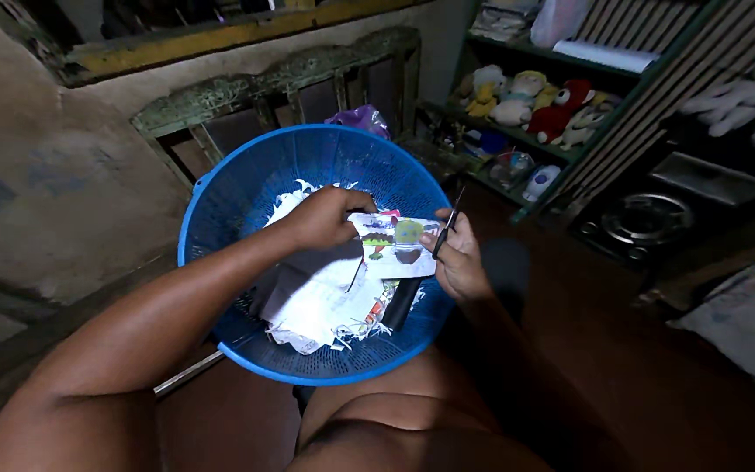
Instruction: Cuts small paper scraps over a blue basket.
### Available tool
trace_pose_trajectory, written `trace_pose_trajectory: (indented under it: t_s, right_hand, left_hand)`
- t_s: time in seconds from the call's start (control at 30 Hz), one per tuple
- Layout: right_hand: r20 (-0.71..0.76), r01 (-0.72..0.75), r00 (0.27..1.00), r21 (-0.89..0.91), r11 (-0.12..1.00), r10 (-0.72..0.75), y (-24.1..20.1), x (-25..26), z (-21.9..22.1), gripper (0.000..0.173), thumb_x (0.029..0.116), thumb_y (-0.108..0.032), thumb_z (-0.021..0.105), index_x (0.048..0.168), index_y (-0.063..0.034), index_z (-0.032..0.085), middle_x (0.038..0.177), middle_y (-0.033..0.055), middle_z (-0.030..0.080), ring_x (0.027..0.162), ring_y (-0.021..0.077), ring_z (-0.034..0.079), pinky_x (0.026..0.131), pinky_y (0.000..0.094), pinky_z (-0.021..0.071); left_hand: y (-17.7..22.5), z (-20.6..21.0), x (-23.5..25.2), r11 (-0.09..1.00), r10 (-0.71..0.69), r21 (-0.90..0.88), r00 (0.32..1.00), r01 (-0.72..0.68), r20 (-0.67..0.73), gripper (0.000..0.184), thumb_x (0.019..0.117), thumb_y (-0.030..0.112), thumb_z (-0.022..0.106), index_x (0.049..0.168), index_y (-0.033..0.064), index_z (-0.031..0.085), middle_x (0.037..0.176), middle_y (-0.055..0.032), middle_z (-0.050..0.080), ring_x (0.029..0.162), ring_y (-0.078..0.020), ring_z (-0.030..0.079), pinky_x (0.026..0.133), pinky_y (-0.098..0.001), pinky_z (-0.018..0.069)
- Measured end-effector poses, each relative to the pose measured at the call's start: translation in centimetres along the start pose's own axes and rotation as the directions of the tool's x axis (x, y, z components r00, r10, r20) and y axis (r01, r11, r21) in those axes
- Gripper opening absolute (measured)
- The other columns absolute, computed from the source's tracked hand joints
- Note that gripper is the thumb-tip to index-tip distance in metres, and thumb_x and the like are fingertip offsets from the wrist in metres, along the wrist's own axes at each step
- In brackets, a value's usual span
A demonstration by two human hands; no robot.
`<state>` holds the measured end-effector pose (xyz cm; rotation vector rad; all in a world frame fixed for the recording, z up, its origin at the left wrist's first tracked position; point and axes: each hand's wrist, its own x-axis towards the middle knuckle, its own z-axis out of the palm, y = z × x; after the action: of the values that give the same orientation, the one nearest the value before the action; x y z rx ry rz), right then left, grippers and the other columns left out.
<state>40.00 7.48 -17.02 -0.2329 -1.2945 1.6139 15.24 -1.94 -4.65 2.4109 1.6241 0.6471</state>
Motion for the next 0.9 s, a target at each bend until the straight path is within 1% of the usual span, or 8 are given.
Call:
trace_pose_trajectory:
  t_s: [0.13, 0.23, 0.33, 0.47, 0.57, 0.63, 0.73, 0.9]
  right_hand:
    - [-0.037, 0.02, 0.999, 0.084, 0.996, -0.017, -0.1, 0.0, -0.1, 0.045, 0.0963, -0.01, 0.066, 0.136, -0.0163, 0.046, 0.101, 0.0042, 0.064, 0.093, 0.0171, 0.066, 0.087, 0.0423, 0.0578]
    - [-0.078, 0.021, 0.997, 0.078, 0.997, -0.015, 0.3, -0.1, -0.6, 0.045, 0.1006, -0.013, 0.061, 0.141, -0.0162, 0.041, 0.117, 0.0081, 0.066, 0.105, 0.0212, 0.066, 0.091, 0.0432, 0.057]
    - [-0.064, 0.003, 0.998, 0.052, 0.999, 0.0, 0.8, 0.0, -0.7, 0.047, 0.0982, -0.008, 0.058, 0.141, -0.0157, 0.039, 0.127, 0.0096, 0.064, 0.113, 0.0229, 0.065, 0.094, 0.0438, 0.0566]
    - [0.054, 0.024, 0.998, -0.035, 0.999, -0.022, 0.8, 0.0, -0.6, 0.062, 0.0893, -0.005, 0.071, 0.141, -0.0112, 0.037, 0.135, 0.0122, 0.061, 0.119, 0.0265, 0.063, 0.096, 0.0466, 0.0563]
    - [-0.043, 0.034, 0.998, -0.077, 0.996, -0.037, 0.6, 0.0, -0.3, 0.059, 0.089, -0.008, 0.075, 0.138, -0.012, 0.043, 0.125, 0.0086, 0.063, 0.108, 0.0214, 0.065, 0.088, 0.0423, 0.0585]
    - [-0.144, 0.006, 0.99, -0.062, 0.998, -0.015, 0.5, 0.1, -0.3, 0.051, 0.0926, -0.012, 0.074, 0.136, -0.0128, 0.047, 0.116, 0.008, 0.064, 0.099, 0.0198, 0.066, 0.083, 0.0407, 0.0597]
    - [-0.206, -0.051, 0.977, -0.004, 0.999, 0.049, 0.5, 0.2, -0.3, 0.049, 0.0955, -0.014, 0.071, 0.137, -0.0118, 0.046, 0.119, 0.0105, 0.064, 0.105, 0.0234, 0.066, 0.087, 0.0457, 0.0593]
    - [-0.183, -0.113, 0.975, 0.06, 0.992, 0.122, 0.4, 0.4, 0.0, 0.053, 0.097, -0.017, 0.071, 0.142, -0.0131, 0.043, 0.125, 0.0123, 0.063, 0.11, 0.0269, 0.066, 0.089, 0.0497, 0.0592]
  left_hand:
    - [0.2, -0.9, 0.1, 0.978, -0.149, -0.15, 0.989, 0.146, -0.01, 0.014, 0.0985, 0.013, 0.059, 0.099, 0.0129, 0.073, 0.087, 0.0006, 0.071, 0.079, -0.0106, 0.067, 0.073, -0.04, 0.058]
    - [0.4, -1.6, 0.1, 0.895, -0.317, -0.324, 0.948, 0.307, 0.02, 0.027, 0.1043, 0.019, 0.052, 0.09, 0.0096, 0.073, 0.071, -0.0016, 0.065, 0.061, -0.0103, 0.06, 0.057, -0.0328, 0.0513]
    - [0.9, -1.6, 0.1, 0.805, -0.381, -0.453, 0.919, 0.383, 0.1, 0.032, 0.105, 0.018, 0.05, 0.083, 0.0052, 0.069, 0.059, -0.0026, 0.056, 0.047, -0.0087, 0.048, 0.044, -0.0257, 0.0391]
    - [1.1, -1.1, 0.3, 0.827, -0.402, -0.339, 0.894, 0.447, 0.199, 0.036, 0.1037, 0.028, 0.056, 0.076, 0.0085, 0.067, 0.06, -0.001, 0.055, 0.051, -0.01, 0.049, 0.049, -0.031, 0.0418]
    - [1.3, -0.8, 0.1, 0.871, -0.339, -0.267, 0.898, 0.413, 0.282, 0.037, 0.1001, 0.03, 0.064, 0.071, 0.0082, 0.066, 0.059, -0.0025, 0.055, 0.051, -0.0119, 0.05, 0.049, -0.0338, 0.0413]
    - [1.3, -0.6, 0.0, 0.917, -0.264, -0.217, 0.917, 0.335, 0.3, 0.033, 0.0979, 0.034, 0.069, 0.076, 0.0098, 0.072, 0.063, -0.0022, 0.065, 0.054, -0.0113, 0.06, 0.052, -0.0355, 0.0509]
    - [1.1, -0.4, -0.2, 0.938, -0.149, -0.265, 0.952, 0.221, 0.266, 0.027, 0.0967, 0.037, 0.072, 0.086, 0.0123, 0.076, 0.069, 0.0006, 0.07, 0.059, -0.0085, 0.064, 0.056, -0.0323, 0.0554]
    - [1.1, -0.5, 0.1, 0.901, -0.103, -0.404, 0.981, 0.161, 0.163, 0.015, 0.0976, 0.024, 0.072, 0.101, 0.0105, 0.077, 0.084, -0.0007, 0.075, 0.073, -0.0098, 0.071, 0.068, -0.0318, 0.062]
